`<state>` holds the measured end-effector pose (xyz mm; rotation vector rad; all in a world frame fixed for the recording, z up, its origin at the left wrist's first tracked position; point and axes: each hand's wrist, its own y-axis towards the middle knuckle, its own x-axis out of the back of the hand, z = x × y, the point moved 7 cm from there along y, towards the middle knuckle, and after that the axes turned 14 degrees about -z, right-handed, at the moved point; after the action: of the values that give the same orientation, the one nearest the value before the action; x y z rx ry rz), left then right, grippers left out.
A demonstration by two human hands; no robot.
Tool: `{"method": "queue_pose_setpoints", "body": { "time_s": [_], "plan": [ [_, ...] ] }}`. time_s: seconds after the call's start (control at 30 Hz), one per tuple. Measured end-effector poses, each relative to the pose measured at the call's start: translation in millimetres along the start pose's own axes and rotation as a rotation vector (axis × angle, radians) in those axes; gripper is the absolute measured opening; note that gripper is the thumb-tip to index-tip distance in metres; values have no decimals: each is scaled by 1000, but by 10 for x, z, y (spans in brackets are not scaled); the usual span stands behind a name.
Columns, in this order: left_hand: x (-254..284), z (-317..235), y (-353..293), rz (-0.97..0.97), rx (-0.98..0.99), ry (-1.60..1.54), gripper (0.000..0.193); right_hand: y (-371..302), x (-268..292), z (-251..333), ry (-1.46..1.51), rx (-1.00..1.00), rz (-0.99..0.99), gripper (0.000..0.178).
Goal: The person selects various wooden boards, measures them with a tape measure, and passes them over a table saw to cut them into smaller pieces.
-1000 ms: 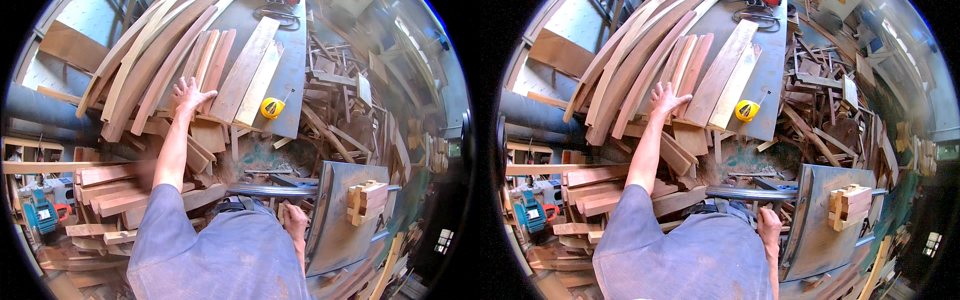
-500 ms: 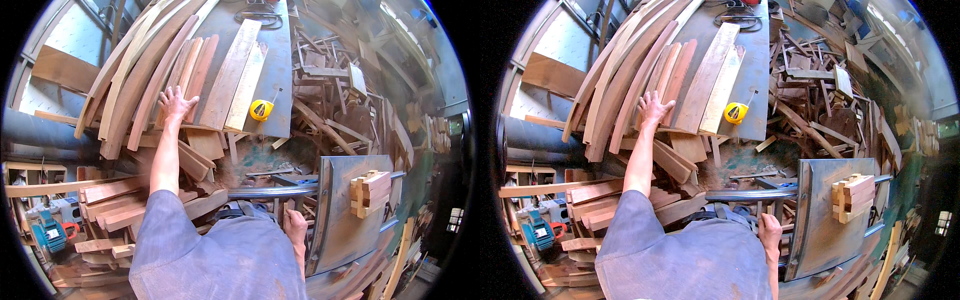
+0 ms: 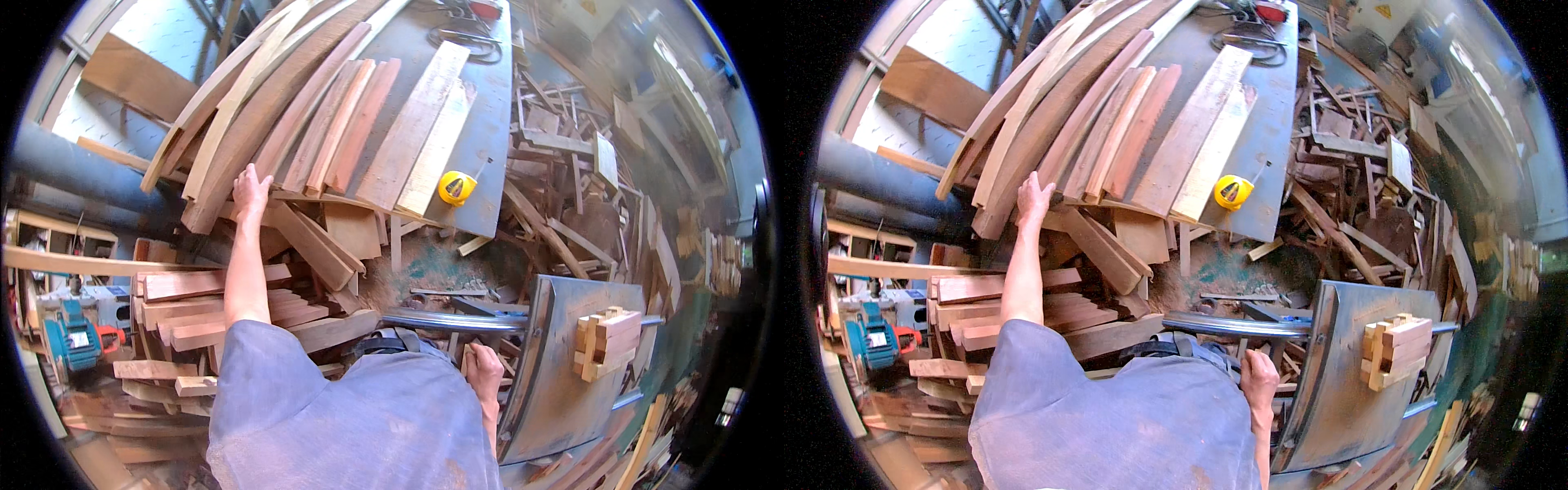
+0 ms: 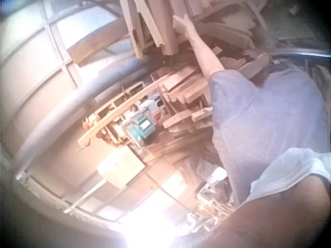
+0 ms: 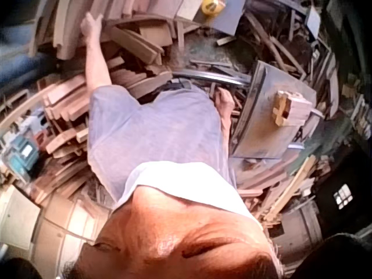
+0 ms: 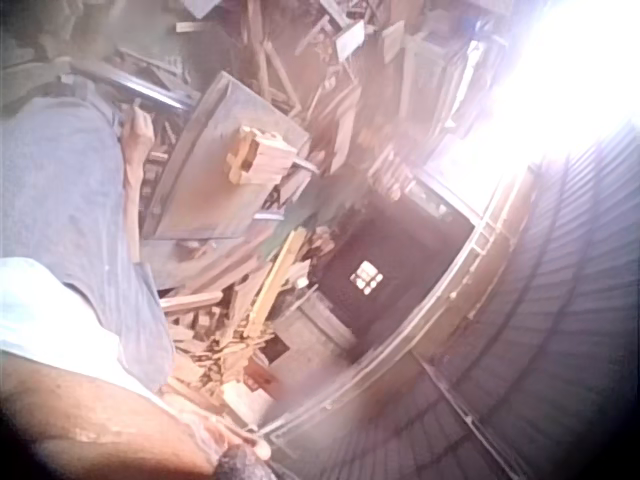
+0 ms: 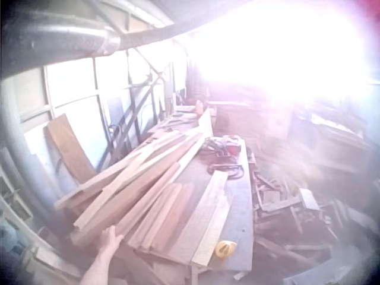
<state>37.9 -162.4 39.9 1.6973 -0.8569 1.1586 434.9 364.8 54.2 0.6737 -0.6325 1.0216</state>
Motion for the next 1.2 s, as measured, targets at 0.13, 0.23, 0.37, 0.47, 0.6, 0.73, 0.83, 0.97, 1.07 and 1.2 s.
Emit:
{"method": "queue_pose_setpoints", "body": {
  "time_s": [0.13, 0.23, 0.37, 0.47, 0.6, 0.73, 0.83, 0.97, 1.07, 1.2],
  "plan": [
    [93, -49, -15, -126, -40, 53, 46, 131, -61, 113, 25, 19, 52, 14],
    [215, -122, -85, -159, -42, 33, 44, 158, -87, 122, 17, 51, 65, 15],
    [278, -146, -158, -227, -66, -26, 42, 173, -101, 99, 10, 78, 84, 16],
    [170, -66, -108, -118, -73, -32, 55, 183, -102, 110, 19, 84, 85, 16],
    [243, 32, -65, -248, -138, -141, 52, 206, -111, 110, -3, 85, 90, 16],
    [386, 406, 161, -169, 19, -83, 58, 184, -89, 60, -8, 77, 40, 18],
    [432, 817, 268, -181, 4, 150, 57, 168, -29, 19, -11, 56, 27, 17],
    [420, 1434, 377, -25, 195, 225, 62, 195, -23, 19, -15, 69, 8, 16],
    [347, 1699, 423, 24, 296, 138, 71, 202, -41, 1, -41, 100, 14, 17],
    [238, 1766, 467, -55, 349, 30, 76, 199, -49, 8, -26, 83, 42, 18]
  ]
}}
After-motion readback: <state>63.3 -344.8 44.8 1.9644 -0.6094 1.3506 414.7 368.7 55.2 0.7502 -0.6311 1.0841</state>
